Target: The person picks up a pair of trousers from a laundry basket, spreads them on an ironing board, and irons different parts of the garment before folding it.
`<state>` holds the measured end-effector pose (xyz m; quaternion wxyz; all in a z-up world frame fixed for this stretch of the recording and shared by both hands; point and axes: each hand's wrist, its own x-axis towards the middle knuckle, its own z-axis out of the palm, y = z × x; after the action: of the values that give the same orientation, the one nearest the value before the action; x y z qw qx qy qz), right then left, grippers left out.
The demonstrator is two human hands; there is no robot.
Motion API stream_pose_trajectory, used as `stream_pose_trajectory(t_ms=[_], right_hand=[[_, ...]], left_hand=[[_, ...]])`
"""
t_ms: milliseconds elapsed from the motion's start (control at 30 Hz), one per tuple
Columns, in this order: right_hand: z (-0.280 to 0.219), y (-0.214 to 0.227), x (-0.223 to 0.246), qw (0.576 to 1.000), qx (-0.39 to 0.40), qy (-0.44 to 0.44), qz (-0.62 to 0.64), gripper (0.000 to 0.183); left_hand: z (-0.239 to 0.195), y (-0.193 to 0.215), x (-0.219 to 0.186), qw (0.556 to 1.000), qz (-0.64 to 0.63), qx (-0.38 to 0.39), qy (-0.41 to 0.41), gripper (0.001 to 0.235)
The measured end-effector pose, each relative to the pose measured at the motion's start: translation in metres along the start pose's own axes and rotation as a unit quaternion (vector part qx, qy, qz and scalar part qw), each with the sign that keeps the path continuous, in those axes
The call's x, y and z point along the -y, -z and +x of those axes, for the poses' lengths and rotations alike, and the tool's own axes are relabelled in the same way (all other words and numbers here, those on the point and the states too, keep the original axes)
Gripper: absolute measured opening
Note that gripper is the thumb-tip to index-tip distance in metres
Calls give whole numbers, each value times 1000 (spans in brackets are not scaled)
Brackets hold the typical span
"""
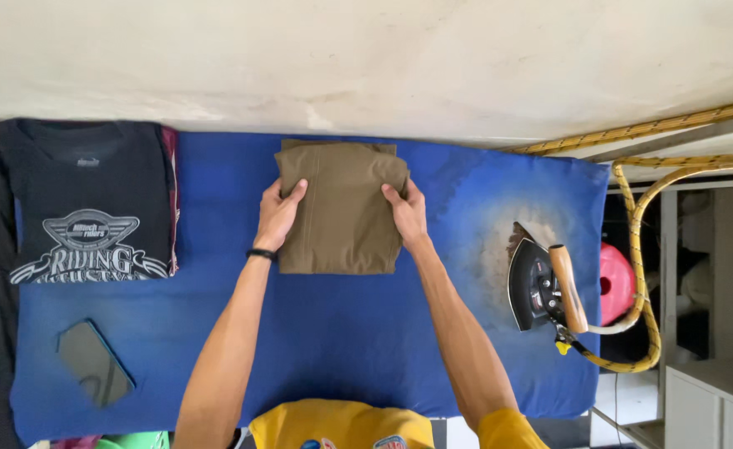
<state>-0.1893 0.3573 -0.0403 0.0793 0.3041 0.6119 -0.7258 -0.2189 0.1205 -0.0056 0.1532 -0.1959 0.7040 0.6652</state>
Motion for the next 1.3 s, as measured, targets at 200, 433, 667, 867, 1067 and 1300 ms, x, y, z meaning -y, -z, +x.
stream_pose_trajectory(t_ms=[200, 433, 667, 867, 1067, 1300], right_hand=[[23, -2, -5, 946, -97, -25, -310, 46], [24, -14, 5, 960, -96, 14, -263, 40], [35, -18, 3, 884, -173, 15, -434, 50], [36, -29, 8, 909, -163, 93, -372, 39], [36, -30, 16, 905, -169, 111, -374, 42], [-23, 18, -40, 905, -191, 59, -376, 42]], left_hand=[[21, 5, 27, 984, 154, -61, 62, 52], [13, 6, 28, 991, 94, -75, 59, 49], [34, 7, 16, 961, 237, -132, 48, 69], [47, -9, 9, 955, 236, -163, -76, 50], [36, -4, 13, 945, 220, -212, -114, 50], [-14, 54, 50, 967, 209, -143, 12, 62]])
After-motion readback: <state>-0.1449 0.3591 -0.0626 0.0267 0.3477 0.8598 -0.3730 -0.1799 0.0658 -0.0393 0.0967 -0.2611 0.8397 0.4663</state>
